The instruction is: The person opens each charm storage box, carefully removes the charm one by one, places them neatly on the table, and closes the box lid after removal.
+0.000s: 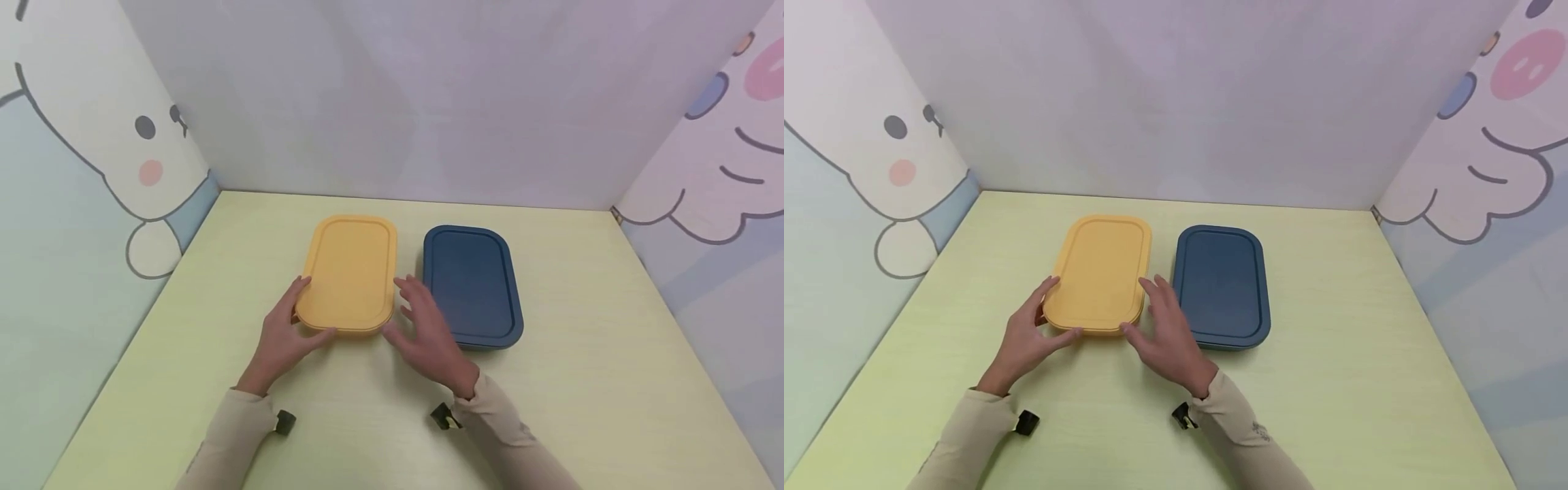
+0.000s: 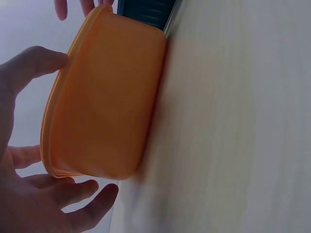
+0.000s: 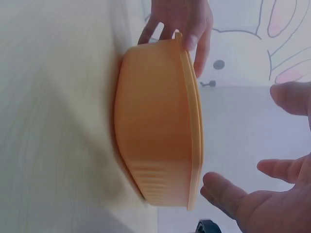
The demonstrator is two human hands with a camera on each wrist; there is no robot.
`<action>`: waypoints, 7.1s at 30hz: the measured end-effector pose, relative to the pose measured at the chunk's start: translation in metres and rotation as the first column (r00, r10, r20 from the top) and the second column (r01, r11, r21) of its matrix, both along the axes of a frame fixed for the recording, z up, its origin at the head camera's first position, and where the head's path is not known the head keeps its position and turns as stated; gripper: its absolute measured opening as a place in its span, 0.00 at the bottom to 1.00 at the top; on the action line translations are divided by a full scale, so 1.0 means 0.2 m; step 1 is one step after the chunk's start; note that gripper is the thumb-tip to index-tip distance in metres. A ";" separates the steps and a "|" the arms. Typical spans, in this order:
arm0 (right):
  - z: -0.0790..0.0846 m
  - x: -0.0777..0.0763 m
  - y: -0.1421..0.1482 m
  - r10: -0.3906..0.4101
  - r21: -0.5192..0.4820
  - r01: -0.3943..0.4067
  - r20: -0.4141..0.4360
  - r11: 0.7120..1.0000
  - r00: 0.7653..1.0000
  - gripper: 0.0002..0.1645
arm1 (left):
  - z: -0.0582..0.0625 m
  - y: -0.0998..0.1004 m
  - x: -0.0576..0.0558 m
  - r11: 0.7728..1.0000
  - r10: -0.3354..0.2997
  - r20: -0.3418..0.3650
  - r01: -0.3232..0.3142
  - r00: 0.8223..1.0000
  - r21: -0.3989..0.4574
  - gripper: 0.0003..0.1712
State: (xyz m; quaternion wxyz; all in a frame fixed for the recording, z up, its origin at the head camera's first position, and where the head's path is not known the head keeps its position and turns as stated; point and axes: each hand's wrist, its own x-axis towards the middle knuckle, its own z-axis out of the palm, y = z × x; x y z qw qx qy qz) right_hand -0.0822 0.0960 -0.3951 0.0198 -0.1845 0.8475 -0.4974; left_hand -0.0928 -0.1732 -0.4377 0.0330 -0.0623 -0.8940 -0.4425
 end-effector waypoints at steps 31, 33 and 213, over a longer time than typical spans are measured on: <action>-0.15 -0.02 -0.12 -0.063 0.180 0.091 -0.155 0.980 0.986 0.49 | 0.01 -0.03 0.02 0.999 0.003 0.024 -0.002 1.000 -0.054 0.66; -0.14 -0.02 -0.12 -0.064 0.179 0.092 -0.160 0.980 0.985 0.50 | 0.01 -0.03 0.02 0.999 0.002 0.024 -0.001 1.000 -0.052 0.66; -0.10 0.15 0.13 -0.042 -0.133 0.003 -0.287 0.991 0.957 0.47 | -0.03 -0.96 -0.13 0.970 0.116 0.293 -0.045 0.949 -0.239 0.51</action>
